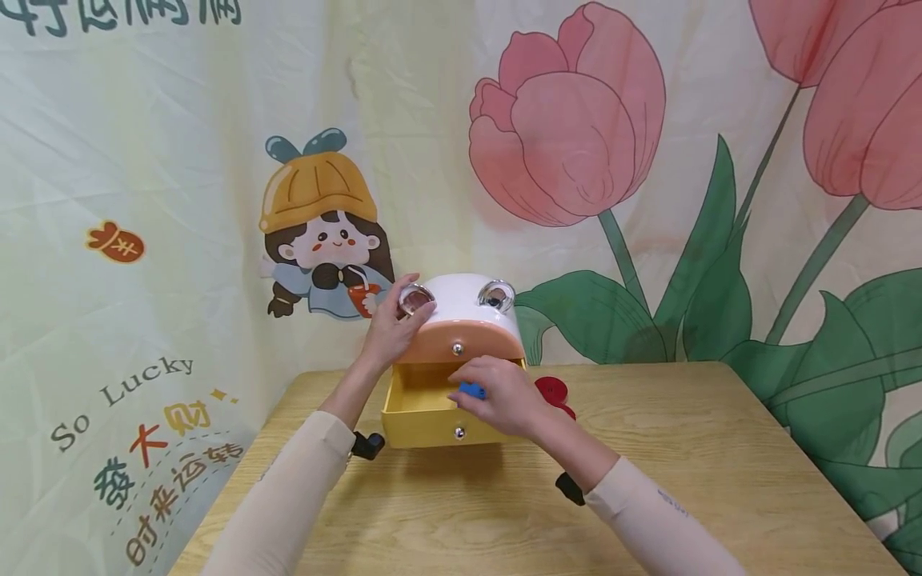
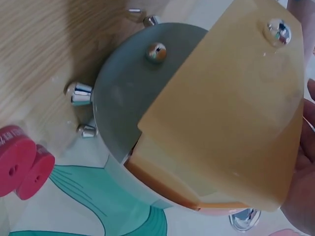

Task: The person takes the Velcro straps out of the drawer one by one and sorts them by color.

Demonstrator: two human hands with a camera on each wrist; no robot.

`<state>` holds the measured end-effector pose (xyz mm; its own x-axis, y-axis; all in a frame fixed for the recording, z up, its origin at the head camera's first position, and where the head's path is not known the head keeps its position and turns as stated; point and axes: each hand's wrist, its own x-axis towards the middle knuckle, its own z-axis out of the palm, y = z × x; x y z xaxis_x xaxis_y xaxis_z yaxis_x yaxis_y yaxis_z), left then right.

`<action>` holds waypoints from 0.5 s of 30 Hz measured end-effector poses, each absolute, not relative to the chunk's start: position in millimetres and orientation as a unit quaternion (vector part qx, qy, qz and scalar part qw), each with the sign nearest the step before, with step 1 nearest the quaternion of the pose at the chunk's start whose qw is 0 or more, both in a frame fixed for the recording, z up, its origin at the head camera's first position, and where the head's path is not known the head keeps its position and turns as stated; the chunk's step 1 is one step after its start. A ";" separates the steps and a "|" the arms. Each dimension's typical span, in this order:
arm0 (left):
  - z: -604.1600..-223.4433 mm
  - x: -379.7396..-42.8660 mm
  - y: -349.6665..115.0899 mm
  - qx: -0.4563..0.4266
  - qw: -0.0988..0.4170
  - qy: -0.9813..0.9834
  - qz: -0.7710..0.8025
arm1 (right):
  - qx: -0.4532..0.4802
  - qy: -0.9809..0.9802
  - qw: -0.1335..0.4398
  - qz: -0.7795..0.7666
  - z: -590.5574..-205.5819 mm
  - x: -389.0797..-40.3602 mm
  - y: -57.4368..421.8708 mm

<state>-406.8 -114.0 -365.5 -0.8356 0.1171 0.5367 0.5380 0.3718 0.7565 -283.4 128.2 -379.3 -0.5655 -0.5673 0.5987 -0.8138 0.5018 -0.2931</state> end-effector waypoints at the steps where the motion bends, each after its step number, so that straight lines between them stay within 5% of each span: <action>1: -365.5 -406.9 -113.9 -0.205 0.202 -0.803 -0.522 | 0.407 -0.846 0.209 0.275 -378.3 -284.5 128.5; 15: -366.6 -405.6 -112.7 -0.203 0.201 -0.801 -0.526 | 0.359 -0.889 0.127 0.255 -374.2 -305.6 128.8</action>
